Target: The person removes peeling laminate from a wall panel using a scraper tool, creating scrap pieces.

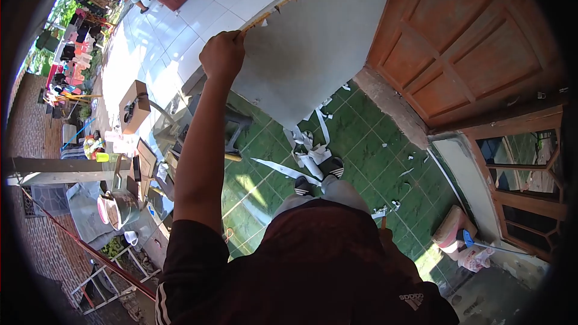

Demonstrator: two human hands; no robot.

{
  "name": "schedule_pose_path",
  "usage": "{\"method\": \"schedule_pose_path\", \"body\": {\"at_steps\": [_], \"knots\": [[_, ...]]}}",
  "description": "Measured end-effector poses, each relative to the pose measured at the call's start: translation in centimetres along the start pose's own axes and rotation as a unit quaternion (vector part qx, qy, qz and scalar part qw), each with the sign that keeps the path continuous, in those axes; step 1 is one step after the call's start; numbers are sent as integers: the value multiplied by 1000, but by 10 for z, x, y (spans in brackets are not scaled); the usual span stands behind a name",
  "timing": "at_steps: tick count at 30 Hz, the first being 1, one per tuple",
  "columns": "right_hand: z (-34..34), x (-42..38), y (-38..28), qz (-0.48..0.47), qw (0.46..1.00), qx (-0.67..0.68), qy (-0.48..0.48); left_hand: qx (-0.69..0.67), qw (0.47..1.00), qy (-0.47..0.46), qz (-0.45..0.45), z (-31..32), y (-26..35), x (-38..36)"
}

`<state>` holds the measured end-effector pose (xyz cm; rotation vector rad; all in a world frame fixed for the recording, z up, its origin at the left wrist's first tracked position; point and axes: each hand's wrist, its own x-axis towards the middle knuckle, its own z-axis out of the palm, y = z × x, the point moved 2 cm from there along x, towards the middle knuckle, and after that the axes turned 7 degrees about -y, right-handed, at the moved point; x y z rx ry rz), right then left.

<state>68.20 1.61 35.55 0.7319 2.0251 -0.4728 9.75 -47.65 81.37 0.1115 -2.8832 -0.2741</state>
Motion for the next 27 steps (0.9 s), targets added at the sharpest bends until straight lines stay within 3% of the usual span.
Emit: {"method": "schedule_pose_path", "body": {"at_steps": [3,5,6,9,12,15,18,20,21,24,27], "knots": [[-27,53,-23,-90,987,-135,12,19,999,27,-2,2,1,3],[-43,118,-25,-73,995,23,62,17,999,38,-5,5,-2,5],[-38,161,-17,-36,974,212,78,17,999,33,-9,6,-4,6],[-121,167,-87,-121,932,328,101,18,999,37,-23,9,-8,11],[-200,111,-167,-152,907,386,69,21,998,47,-30,14,-13,17],[-221,112,-210,-173,934,299,95,31,998,42,-38,16,-16,24],[-195,171,-232,-232,932,252,121,13,997,74,-16,17,-16,35],[-217,125,-268,-229,951,174,115,3,990,139,36,36,-29,49],[-230,95,-291,-227,958,136,112,3,995,101,22,24,-20,50],[-235,79,-324,-231,965,79,96,-14,988,144,51,38,-39,71],[-239,74,-354,-258,959,53,106,-33,989,130,60,38,-50,90]]}}
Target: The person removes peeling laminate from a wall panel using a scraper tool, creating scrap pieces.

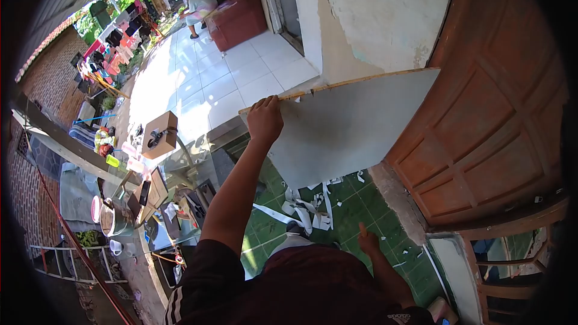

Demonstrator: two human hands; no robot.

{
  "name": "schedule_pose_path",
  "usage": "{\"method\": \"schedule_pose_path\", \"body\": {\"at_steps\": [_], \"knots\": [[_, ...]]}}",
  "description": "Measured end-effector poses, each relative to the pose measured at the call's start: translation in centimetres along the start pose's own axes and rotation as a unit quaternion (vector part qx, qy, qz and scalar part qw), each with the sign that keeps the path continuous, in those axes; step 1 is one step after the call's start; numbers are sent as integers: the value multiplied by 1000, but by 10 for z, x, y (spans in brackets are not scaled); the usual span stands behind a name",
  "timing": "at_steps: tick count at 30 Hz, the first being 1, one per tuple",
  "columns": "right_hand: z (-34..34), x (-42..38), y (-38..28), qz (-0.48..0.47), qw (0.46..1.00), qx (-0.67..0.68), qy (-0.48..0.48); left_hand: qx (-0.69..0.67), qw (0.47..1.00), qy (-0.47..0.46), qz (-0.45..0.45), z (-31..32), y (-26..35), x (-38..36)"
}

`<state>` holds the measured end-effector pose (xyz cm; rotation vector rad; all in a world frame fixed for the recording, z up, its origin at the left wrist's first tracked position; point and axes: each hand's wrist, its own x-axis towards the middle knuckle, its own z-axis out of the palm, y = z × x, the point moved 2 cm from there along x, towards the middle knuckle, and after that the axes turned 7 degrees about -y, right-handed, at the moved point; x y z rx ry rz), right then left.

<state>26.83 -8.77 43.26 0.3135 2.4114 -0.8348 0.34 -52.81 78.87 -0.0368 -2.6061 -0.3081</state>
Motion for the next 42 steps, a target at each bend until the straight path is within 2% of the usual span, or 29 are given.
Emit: {"method": "schedule_pose_path", "body": {"at_steps": [3,4,7,9,11,13,15,18,20,23,27,30,33,36,39,42], "knots": [[-3,18,-42,-34,999,19,23,-7,1000,22,21,16,-19,13],[-9,20,-66,-69,995,58,36,-13,999,20,28,14,-21,17],[-45,27,-162,-168,982,37,78,-36,997,47,58,19,-32,25],[-85,30,-240,-256,954,69,141,-39,995,68,67,26,-37,28],[-136,32,-315,-386,890,128,207,-34,993,89,73,29,-37,29],[-189,36,-379,-455,844,111,263,-65,993,81,61,35,-36,27],[-235,46,-428,-467,829,37,305,-68,991,96,62,32,-31,22],[-281,79,-474,-474,814,7,335,-85,991,84,59,40,-32,17],[-294,122,-480,-508,791,-20,340,-74,992,87,48,37,-22,13],[-290,134,-477,-422,863,27,277,-72,993,79,43,43,-2,20],[-289,128,-479,-474,826,41,304,-66,993,94,23,54,28,35],[-288,132,-476,-478,823,32,306,-50,993,103,0,51,35,47],[-289,134,-473,-500,812,24,301,-47,998,44,-23,45,36,59],[-290,142,-470,-527,796,31,294,-60,998,31,-20,47,35,62],[-285,145,-465,-541,786,41,297,-73,992,97,31,48,38,58],[-285,142,-467,-543,781,39,308,-25,985,157,71,53,40,52]]}}
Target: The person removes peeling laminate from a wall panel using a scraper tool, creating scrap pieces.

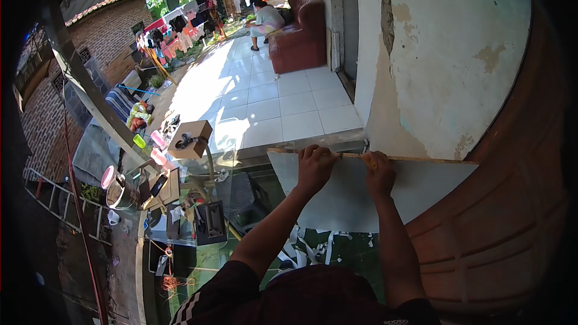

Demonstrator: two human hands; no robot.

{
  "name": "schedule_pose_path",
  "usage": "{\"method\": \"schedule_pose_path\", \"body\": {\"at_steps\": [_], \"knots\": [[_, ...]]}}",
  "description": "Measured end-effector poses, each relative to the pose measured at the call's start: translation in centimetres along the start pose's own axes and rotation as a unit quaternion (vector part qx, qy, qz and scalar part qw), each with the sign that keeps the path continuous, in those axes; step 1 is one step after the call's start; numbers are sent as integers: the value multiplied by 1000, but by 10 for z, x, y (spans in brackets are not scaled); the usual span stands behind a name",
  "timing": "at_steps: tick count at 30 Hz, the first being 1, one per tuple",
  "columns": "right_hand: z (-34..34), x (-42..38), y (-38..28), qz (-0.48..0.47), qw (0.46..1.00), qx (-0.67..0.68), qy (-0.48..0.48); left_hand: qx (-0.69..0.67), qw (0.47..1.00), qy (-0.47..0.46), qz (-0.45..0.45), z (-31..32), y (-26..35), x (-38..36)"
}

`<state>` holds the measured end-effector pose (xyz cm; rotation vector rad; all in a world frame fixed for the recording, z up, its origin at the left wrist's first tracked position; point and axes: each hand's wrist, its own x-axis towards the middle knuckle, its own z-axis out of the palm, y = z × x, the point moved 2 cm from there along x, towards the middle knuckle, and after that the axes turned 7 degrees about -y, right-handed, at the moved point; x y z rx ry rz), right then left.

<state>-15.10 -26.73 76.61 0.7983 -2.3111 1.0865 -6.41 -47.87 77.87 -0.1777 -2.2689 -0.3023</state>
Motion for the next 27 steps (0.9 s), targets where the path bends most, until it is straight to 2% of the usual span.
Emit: {"method": "schedule_pose_path", "body": {"at_steps": [10,13,16,19,20,23,26,27], "knots": [[4,-3,-1,15,1000,-9,4,3,1000,0,14,2,7,-18],[5,-4,0,18,1000,-12,10,-57,997,-35,-39,11,9,-32],[5,-5,-1,32,999,-8,5,-137,985,-16,-104,11,19,-43],[6,-2,-2,39,999,-12,7,-311,906,-24,-287,22,22,-50],[6,-1,-2,39,999,-14,8,-342,886,8,-313,29,18,-49],[10,0,1,49,999,-18,9,-439,764,-120,-457,41,5,-35],[8,2,-4,62,998,-21,6,-542,672,-119,-490,41,9,-19],[8,2,-6,66,998,-20,4,-551,662,-129,-492,42,8,-17]]}}
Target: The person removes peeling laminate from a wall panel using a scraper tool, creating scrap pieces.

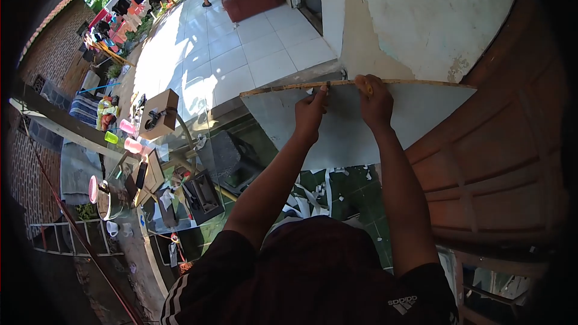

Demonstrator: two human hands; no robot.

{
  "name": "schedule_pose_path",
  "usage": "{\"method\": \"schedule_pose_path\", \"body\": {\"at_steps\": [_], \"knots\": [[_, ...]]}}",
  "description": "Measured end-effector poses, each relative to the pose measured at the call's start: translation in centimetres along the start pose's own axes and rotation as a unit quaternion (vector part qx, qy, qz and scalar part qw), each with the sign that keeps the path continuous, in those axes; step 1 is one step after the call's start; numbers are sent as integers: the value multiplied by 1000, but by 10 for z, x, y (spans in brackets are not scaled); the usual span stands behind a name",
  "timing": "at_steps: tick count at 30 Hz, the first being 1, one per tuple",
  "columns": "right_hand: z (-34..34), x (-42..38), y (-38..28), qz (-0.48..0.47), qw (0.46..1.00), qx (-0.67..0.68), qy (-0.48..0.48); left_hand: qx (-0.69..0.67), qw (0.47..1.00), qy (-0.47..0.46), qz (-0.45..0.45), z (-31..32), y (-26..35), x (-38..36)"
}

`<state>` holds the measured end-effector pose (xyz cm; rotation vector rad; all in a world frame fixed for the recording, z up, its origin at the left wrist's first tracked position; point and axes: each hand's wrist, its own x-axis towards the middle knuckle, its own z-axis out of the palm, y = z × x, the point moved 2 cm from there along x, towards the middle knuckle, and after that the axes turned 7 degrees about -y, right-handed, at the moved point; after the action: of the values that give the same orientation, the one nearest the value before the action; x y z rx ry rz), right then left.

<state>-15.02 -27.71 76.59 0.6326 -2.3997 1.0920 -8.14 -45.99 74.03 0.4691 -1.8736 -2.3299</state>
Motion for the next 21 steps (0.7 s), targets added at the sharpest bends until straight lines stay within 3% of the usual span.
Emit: {"method": "schedule_pose_path", "body": {"at_steps": [6,12,17,21], "knots": [[5,-3,3,25,1000,2,16,-67,997,-23,-6,4,4,-1],[-2,-15,-6,37,999,21,20,3,998,-58,16,-8,-17,-8],[-11,-31,-12,67,995,76,12,192,971,-137,38,-27,-87,-49],[-18,-39,-15,95,988,118,7,412,861,-295,44,-55,-177,-103]]}}
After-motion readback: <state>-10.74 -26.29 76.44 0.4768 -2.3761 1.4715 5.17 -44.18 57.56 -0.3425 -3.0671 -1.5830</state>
